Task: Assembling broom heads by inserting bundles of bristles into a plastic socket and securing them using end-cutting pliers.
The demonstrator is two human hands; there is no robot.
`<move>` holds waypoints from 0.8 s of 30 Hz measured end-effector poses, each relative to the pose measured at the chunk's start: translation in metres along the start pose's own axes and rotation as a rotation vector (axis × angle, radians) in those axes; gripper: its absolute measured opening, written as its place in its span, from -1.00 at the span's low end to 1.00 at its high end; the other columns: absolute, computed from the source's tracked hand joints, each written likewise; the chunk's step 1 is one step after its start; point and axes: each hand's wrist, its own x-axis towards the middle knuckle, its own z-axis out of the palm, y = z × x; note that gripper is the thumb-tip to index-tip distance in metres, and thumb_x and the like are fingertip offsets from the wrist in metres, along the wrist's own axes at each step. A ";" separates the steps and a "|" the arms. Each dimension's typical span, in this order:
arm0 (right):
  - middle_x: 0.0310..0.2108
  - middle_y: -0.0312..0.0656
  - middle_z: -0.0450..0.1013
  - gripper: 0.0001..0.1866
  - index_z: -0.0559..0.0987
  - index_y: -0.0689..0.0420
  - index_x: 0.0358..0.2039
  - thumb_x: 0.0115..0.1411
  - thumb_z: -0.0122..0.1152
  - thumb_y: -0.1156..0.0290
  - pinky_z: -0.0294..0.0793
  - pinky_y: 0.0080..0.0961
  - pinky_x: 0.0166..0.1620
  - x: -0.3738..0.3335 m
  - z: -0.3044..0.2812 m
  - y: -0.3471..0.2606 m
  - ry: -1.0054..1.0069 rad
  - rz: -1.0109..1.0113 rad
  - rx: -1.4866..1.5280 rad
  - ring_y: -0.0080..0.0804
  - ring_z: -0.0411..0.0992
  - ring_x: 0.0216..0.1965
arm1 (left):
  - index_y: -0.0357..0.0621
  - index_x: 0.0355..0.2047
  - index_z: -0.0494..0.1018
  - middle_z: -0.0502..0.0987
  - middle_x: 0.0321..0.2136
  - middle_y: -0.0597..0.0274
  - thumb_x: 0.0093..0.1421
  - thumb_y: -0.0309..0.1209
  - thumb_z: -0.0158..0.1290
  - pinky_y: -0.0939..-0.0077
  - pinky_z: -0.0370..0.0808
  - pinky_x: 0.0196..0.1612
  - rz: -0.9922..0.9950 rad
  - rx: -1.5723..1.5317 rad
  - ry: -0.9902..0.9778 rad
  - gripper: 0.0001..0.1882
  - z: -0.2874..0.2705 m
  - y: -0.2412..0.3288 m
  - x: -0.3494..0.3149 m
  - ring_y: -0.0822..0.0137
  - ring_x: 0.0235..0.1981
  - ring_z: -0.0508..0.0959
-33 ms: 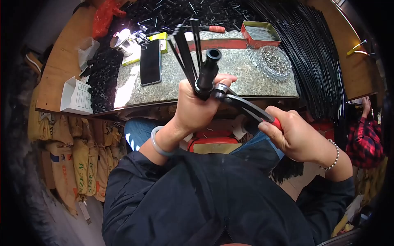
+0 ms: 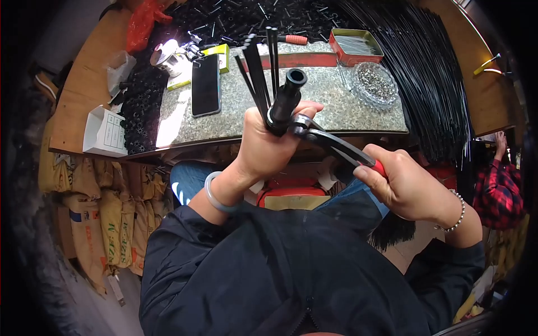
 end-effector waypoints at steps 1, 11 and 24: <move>-0.72 -0.11 0.31 -0.75 0.33 0.25 -0.42 0.23 0.00 0.29 0.26 -0.46 -0.55 0.002 0.002 0.004 0.040 -0.091 0.007 -0.27 0.30 -0.67 | -0.29 -0.26 0.53 0.40 -0.67 0.49 0.16 -0.50 0.02 0.77 0.17 -0.58 -0.030 0.022 -0.072 -0.83 -0.007 0.003 0.001 0.72 -0.62 0.28; -0.33 -0.08 0.31 -0.58 0.31 0.17 -0.04 0.15 0.07 0.22 0.38 -0.34 -0.31 0.081 0.036 0.114 0.641 -0.162 -0.639 -0.17 0.36 -0.35 | -0.42 -0.02 0.31 0.17 -0.83 0.48 0.24 -0.49 -0.15 0.73 0.06 -0.78 -0.166 -0.527 0.017 -0.67 -0.031 0.017 0.014 0.64 -0.88 0.09; -0.02 0.12 0.28 -0.24 0.22 0.26 0.10 0.07 0.11 -0.07 0.26 -0.30 0.06 0.027 0.158 0.101 -0.090 -0.433 0.244 -0.01 0.26 0.02 | -0.37 -0.15 0.29 0.18 -0.68 0.40 0.28 -0.21 -0.17 0.66 0.15 -0.65 0.082 -0.646 0.218 -0.61 -0.064 0.001 -0.065 0.56 -0.70 0.17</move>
